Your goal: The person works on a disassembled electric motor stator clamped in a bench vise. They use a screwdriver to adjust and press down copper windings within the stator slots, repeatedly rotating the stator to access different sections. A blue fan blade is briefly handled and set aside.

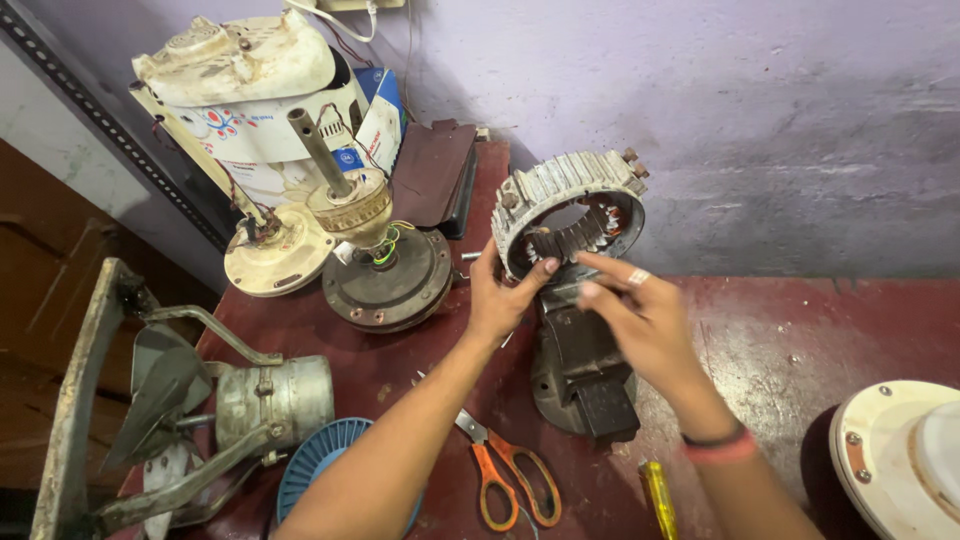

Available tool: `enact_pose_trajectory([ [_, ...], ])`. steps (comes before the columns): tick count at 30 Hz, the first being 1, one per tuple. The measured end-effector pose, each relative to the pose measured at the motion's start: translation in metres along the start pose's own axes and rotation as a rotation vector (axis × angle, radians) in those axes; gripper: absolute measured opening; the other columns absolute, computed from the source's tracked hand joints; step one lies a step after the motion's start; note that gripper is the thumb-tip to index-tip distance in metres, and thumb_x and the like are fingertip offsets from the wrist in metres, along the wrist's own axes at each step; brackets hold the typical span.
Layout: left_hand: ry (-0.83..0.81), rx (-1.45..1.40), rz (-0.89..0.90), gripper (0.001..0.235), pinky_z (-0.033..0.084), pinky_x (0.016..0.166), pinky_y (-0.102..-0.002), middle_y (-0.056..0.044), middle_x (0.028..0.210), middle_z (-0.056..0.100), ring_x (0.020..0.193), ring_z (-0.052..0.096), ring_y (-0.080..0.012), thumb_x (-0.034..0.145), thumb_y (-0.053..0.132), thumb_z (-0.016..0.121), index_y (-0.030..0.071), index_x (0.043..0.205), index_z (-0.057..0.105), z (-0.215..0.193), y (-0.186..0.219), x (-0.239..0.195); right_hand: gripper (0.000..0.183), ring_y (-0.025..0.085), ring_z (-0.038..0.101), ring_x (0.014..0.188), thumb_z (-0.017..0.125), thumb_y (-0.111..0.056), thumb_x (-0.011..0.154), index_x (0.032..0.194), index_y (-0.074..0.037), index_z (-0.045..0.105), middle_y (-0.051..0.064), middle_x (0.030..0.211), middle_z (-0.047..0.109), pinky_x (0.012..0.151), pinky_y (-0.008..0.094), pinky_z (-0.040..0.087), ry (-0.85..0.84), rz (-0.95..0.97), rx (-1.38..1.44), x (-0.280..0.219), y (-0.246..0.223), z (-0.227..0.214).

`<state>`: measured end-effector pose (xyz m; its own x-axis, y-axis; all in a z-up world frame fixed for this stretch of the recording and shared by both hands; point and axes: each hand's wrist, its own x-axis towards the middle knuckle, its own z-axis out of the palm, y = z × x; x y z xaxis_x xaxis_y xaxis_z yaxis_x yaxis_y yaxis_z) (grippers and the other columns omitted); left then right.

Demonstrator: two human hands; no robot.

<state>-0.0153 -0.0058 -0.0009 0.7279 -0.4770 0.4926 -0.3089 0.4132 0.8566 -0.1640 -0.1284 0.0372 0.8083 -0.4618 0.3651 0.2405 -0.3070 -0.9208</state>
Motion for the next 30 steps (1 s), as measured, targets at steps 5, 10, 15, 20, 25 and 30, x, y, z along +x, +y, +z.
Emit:
enact_pose_trajectory([
  [5, 0.002, 0.012, 0.029, 0.041, 0.054, 0.093, -0.026, -0.004, 0.111, 0.073, 0.100, 0.066, -0.0080, 0.088, 0.008, 0.082, 0.000, 0.124, 0.065, -0.003, -0.006, 0.002, 0.034, 0.012, 0.071, 0.082, 0.071, -0.015, 0.091, 0.124, -0.008, 0.075, 0.008, 0.095, 0.078, 0.074, 0.026, 0.056, 0.219, 0.137, -0.347, -0.086, 0.004, -0.055],
  [10, 0.015, 0.018, 0.058, 0.042, 0.054, 0.091, -0.025, -0.003, 0.109, 0.074, 0.098, 0.066, -0.0076, 0.085, 0.003, 0.080, -0.001, 0.124, 0.066, -0.001, -0.010, 0.001, 0.019, 0.017, 0.080, 0.089, 0.075, -0.022, 0.087, 0.101, -0.011, 0.084, 0.009, 0.095, 0.083, 0.084, 0.034, 0.061, 0.153, 0.574, -0.729, -0.182, 0.050, -0.100],
  [15, 0.031, 0.119, 0.115, 0.044, 0.052, 0.092, -0.026, -0.002, 0.112, 0.063, 0.101, 0.062, -0.0096, 0.082, 0.003, 0.084, 0.001, 0.122, 0.068, -0.003, -0.009, 0.001, 0.036, 0.019, 0.081, 0.080, 0.087, -0.043, 0.081, 0.094, -0.009, 0.086, 0.011, 0.083, 0.081, 0.083, 0.032, 0.067, 0.107, 0.899, -0.846, -0.235, 0.117, -0.086],
  [20, 0.030, 0.074, 0.083, 0.044, 0.050, 0.093, -0.025, 0.000, 0.113, 0.057, 0.103, 0.060, -0.0096, 0.079, 0.005, 0.085, 0.003, 0.121, 0.068, -0.003, -0.009, 0.000, 0.052, 0.017, 0.083, 0.088, 0.090, -0.055, 0.066, 0.097, -0.013, 0.084, 0.007, 0.090, 0.082, 0.092, 0.031, 0.068, -0.183, 1.059, -0.929, -0.234, 0.118, -0.085],
  [25, 0.023, 0.077, 0.045, 0.041, 0.050, 0.090, -0.026, -0.001, 0.114, 0.055, 0.102, 0.059, -0.0098, 0.079, 0.006, 0.085, 0.001, 0.117, 0.069, -0.005, -0.012, 0.000, 0.051, 0.018, 0.081, 0.094, 0.086, -0.055, 0.069, 0.104, -0.018, 0.085, 0.003, 0.098, 0.087, 0.100, 0.035, 0.064, -0.333, 1.099, -0.858, -0.225, 0.124, -0.080],
  [30, 0.019, 0.103, 0.091, 0.041, 0.049, 0.092, -0.026, -0.002, 0.114, 0.056, 0.103, 0.058, -0.0108, 0.078, 0.003, 0.085, 0.000, 0.116, 0.070, -0.008, -0.017, 0.002, 0.044, 0.024, 0.083, 0.098, 0.082, -0.040, 0.082, 0.112, -0.010, 0.077, 0.013, 0.106, 0.084, 0.095, 0.039, 0.065, -0.159, 1.027, -0.808, -0.250, 0.174, -0.101],
])
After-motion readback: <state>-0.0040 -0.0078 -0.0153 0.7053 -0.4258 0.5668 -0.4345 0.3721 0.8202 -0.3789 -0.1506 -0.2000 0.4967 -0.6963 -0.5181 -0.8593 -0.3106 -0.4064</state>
